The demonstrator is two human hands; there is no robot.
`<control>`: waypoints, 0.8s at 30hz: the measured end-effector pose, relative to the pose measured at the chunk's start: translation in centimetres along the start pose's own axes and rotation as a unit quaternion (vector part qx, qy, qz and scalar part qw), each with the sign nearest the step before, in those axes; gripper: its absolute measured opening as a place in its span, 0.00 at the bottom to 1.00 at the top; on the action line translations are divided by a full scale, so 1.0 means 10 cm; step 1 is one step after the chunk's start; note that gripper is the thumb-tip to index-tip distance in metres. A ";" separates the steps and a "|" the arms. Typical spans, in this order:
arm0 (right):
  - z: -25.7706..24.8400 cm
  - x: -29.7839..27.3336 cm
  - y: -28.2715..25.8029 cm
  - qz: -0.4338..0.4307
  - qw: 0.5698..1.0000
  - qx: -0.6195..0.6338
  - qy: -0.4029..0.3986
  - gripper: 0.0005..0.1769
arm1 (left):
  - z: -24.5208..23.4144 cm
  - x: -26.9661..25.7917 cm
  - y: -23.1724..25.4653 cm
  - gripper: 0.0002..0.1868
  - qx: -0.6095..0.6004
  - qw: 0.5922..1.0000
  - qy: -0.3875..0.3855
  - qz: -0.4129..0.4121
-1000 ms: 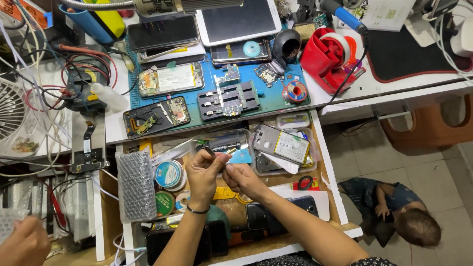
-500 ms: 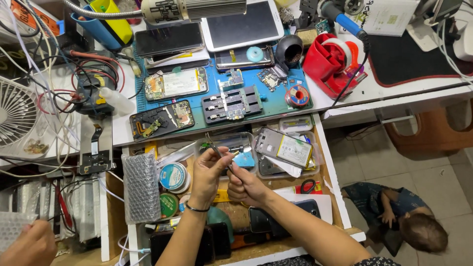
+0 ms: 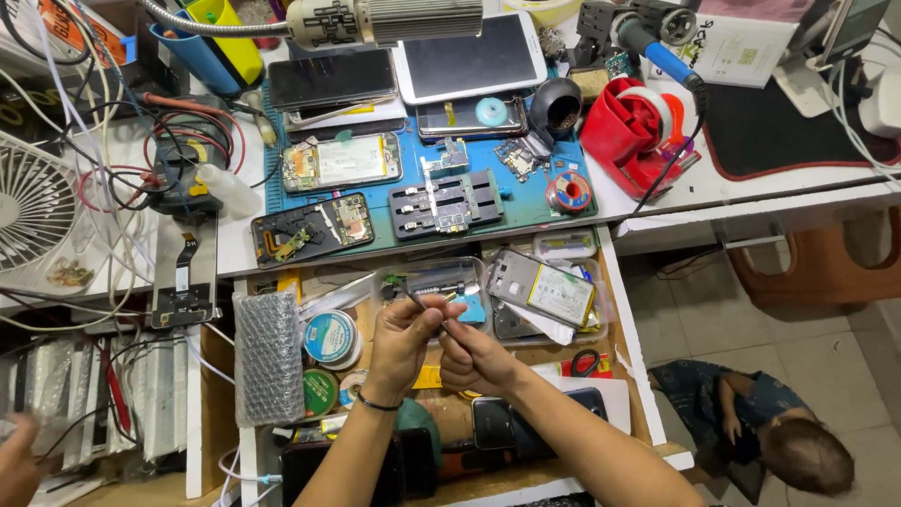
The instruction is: Repairing a mobile phone circuit board by carefully manipulating small components and connectors using tweezers and hands.
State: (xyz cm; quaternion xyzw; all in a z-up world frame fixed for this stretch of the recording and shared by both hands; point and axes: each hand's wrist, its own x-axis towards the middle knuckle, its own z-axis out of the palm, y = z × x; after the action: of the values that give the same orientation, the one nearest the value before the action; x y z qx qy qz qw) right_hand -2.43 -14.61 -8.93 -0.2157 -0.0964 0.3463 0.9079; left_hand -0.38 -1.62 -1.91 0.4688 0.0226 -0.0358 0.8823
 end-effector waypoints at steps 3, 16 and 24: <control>0.00 0.09 0.13 -0.051 0.993 -0.107 0.026 0.36 | -0.21 0.06 -0.12 0.10 0.065 0.997 0.035 0.039; -0.01 0.07 0.10 -0.073 0.991 -0.107 0.034 0.35 | -0.47 0.14 -0.34 0.08 -0.034 0.999 0.000 0.038; -0.06 0.02 -0.01 -0.032 0.999 -0.018 -0.033 0.37 | -0.26 0.16 -0.14 0.11 -0.058 0.998 -0.006 0.013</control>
State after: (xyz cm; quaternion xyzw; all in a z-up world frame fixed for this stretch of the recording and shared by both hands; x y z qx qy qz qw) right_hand -2.05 -14.72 -9.47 -0.2175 -0.1393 0.3220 0.9108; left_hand 1.10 -0.31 -4.65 0.4170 0.0134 -0.0262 0.9084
